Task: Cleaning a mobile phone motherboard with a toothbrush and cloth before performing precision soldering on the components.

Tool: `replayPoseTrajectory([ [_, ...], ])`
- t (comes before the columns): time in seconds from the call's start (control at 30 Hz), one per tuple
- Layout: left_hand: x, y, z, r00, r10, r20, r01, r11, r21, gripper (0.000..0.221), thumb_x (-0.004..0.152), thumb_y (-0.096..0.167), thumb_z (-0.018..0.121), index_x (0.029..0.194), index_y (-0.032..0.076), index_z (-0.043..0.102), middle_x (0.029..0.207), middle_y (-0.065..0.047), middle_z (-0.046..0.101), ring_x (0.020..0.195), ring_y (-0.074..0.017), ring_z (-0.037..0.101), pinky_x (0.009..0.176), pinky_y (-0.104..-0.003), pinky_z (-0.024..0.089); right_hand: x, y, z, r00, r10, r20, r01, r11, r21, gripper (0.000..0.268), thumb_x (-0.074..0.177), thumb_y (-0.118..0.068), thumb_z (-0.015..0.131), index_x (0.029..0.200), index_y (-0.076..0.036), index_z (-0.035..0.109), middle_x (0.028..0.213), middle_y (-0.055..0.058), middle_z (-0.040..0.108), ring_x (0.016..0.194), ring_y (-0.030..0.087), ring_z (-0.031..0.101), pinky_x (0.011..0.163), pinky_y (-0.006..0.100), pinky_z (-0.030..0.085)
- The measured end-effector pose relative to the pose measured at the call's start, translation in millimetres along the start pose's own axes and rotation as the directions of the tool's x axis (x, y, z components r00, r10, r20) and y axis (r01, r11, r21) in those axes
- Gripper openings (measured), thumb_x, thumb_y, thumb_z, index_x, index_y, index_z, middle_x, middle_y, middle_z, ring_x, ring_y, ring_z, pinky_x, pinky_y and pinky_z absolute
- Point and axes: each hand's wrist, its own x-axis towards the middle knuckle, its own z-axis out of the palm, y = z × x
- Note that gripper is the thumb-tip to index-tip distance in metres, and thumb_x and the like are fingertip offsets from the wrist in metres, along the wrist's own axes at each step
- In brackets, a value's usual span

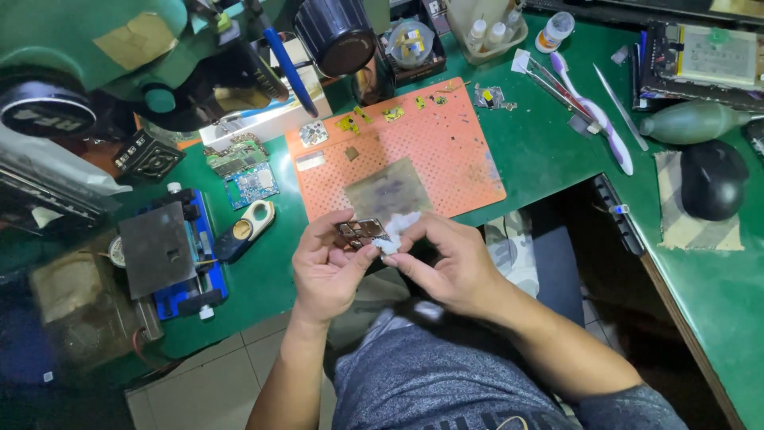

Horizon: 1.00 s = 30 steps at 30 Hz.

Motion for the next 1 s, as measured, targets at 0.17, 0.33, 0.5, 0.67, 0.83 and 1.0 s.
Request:
replayPoseTrajectory([
  [0.17,2.5,-6.0,-7.0,0.999,0.016,0.042,-0.014,1.0,-0.027,0.054,0.084,-0.014,0.075,0.134,-0.01,0.054,0.107,-0.028,0.074,0.088,-0.0234,0.076,0.074,-0.036,0.069,0.2,-2.6,4.6,0.996,-0.011,-0.089,0.006,0.999,-0.05,0.014,0.084,-0.016,0.086,0.091,-0.008,0.076,0.066,0.007,0.067,0.059,0.023,0.067,0.061,0.029,0.053],
  [0.33,6.9,-0.1,2.1,0.998,0.031,0.063,-0.029,0.999,-0.021,0.055,0.083,-0.017,0.074,0.135,-0.01,0.055,0.111,-0.029,0.073,0.09,-0.0263,0.076,0.078,-0.039,0.069,0.7,-2.4,6.6,0.992,-0.008,-0.124,-0.002,0.997,-0.077,0.012,0.083,-0.012,0.086,0.09,-0.006,0.078,0.061,0.01,0.067,0.054,0.025,0.069,0.054,0.028,0.052],
  [0.5,10.6,6.2,11.8,0.993,0.102,-0.051,-0.1,0.994,0.041,0.058,0.09,-0.009,0.073,0.143,-0.006,0.05,0.124,-0.021,0.07,0.109,-0.0214,0.07,0.096,-0.035,0.063,-1.4,-4.2,-6.3,0.982,0.046,-0.185,-0.055,0.998,-0.041,0.012,0.088,-0.013,0.081,0.099,-0.009,0.08,0.073,0.011,0.074,0.068,0.02,0.074,0.06,0.031,0.057],
  [0.67,13.3,9.6,13.2,0.998,0.046,-0.036,-0.044,0.997,0.056,0.063,0.088,-0.008,0.074,0.145,-0.006,0.047,0.128,-0.02,0.067,0.111,-0.0244,0.07,0.096,-0.035,0.063,-0.6,-9.1,-18.0,0.968,-0.079,-0.239,0.04,0.986,-0.163,0.013,0.088,-0.013,0.082,0.101,-0.012,0.082,0.085,0.006,0.072,0.071,0.021,0.07,0.067,0.031,0.059],
  [0.83,5.6,-3.5,7.9,0.996,-0.057,0.074,0.062,0.996,-0.07,0.09,0.068,-0.016,0.085,0.147,-0.006,0.043,0.129,-0.023,0.066,0.11,-0.0286,0.072,0.09,-0.039,0.066,-2.0,-2.0,-6.6,0.964,-0.163,-0.209,0.123,0.974,-0.191,0.012,0.09,-0.012,0.079,0.102,-0.012,0.081,0.087,0.008,0.072,0.073,0.026,0.073,0.067,0.034,0.059],
  [1.0,3.3,-6.7,2.2,1.0,-0.017,0.008,0.017,0.999,0.052,0.066,0.078,-0.015,0.078,0.139,-0.01,0.052,0.117,-0.02,0.068,0.101,-0.022,0.072,0.087,-0.035,0.067,-8.6,-17.4,-26.1,0.978,-0.198,-0.066,0.192,0.977,-0.094,0.026,0.095,-0.006,0.069,0.12,-0.005,0.075,0.102,0.016,0.077,0.084,0.038,0.075,0.072,0.044,0.061],
])
